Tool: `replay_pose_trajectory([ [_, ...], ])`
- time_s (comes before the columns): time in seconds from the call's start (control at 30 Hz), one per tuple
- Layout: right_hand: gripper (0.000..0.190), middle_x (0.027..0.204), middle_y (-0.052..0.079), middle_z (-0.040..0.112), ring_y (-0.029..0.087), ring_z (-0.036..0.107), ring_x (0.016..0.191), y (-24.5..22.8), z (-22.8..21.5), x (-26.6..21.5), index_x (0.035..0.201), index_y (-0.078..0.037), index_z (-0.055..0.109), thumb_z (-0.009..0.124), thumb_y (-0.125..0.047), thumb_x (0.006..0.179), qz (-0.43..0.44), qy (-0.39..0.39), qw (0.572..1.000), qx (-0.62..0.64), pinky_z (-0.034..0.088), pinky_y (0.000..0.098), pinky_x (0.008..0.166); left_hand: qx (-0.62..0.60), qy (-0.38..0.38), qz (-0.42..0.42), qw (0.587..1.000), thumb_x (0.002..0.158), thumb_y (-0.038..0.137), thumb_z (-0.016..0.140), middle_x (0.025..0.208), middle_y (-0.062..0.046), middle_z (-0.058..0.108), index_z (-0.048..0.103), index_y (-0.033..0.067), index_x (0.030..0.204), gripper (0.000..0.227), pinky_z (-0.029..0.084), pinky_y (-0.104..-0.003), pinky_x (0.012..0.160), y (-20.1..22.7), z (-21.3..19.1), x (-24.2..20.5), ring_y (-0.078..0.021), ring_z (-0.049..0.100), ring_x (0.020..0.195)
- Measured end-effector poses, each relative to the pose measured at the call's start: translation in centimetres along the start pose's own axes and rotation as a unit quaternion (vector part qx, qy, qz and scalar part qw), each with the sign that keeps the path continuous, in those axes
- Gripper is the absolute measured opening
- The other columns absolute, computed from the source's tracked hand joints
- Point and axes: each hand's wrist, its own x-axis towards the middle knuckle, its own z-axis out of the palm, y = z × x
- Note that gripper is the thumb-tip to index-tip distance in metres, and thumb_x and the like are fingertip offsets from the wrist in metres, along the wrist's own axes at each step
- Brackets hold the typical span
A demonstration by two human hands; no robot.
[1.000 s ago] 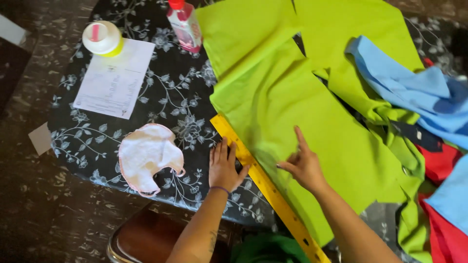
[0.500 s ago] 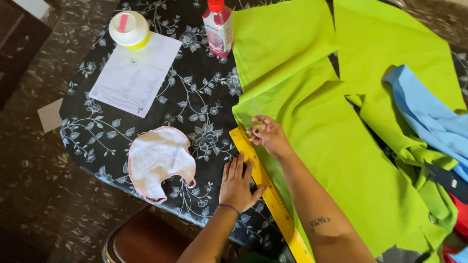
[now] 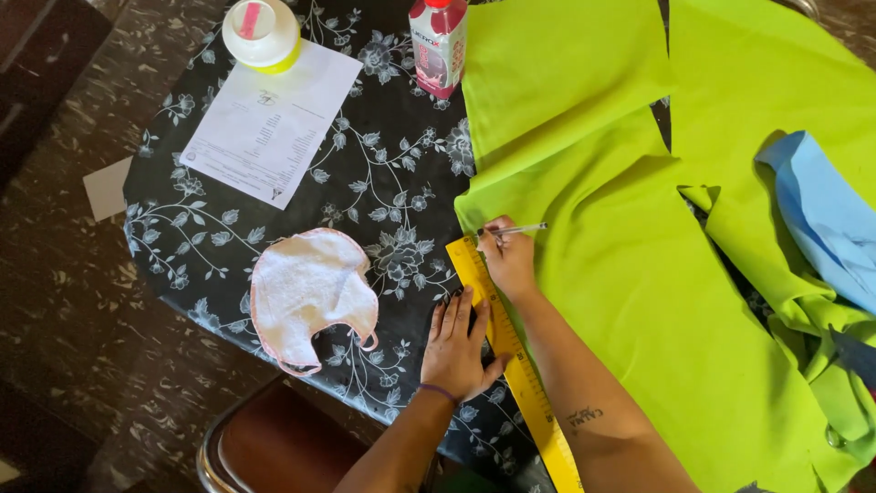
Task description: The person measures a lime green fabric with a yellow ruler and marks it with a pen. They then fold the fabric, cut it with scissors, and separate the pieces. The person also handles other colored fabrics on the table.
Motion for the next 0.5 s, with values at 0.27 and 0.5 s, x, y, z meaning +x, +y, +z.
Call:
replay_pose_trajectory([
  [0.27,0.013,0.057,0.007,0.068,0.022,0.064,0.047,-0.2,0.0,-0.2,0.096,-0.009,0.067,0.069,-0.018,0.104,0.011,0.016,1.000,0.008,0.047,0.0323,0.049,-0.003,0.006,0.003,1.000,0.094,0.074,0.048,0.178,-0.022,0.017,0.032,0.0116,0.169,0.100,0.006,-0.060,0.132,-0.1,0.1,0.0,-0.0415,0.016,0.163],
  [0.5,0.017,0.085,0.016,0.080,0.012,0.059,0.058,-6.9,-3.9,-5.1,0.121,-0.003,0.071,0.063,-0.012,0.109,0.242,0.090,0.961,0.102,0.053,0.0256,0.057,0.014,0.020,-0.002,1.000,0.090,0.070,0.057,0.176,-0.020,0.022,0.040,0.0128,0.165,0.096,0.011,-0.059,0.132,0.1,-0.2,-0.1,-0.0393,0.020,0.162],
])
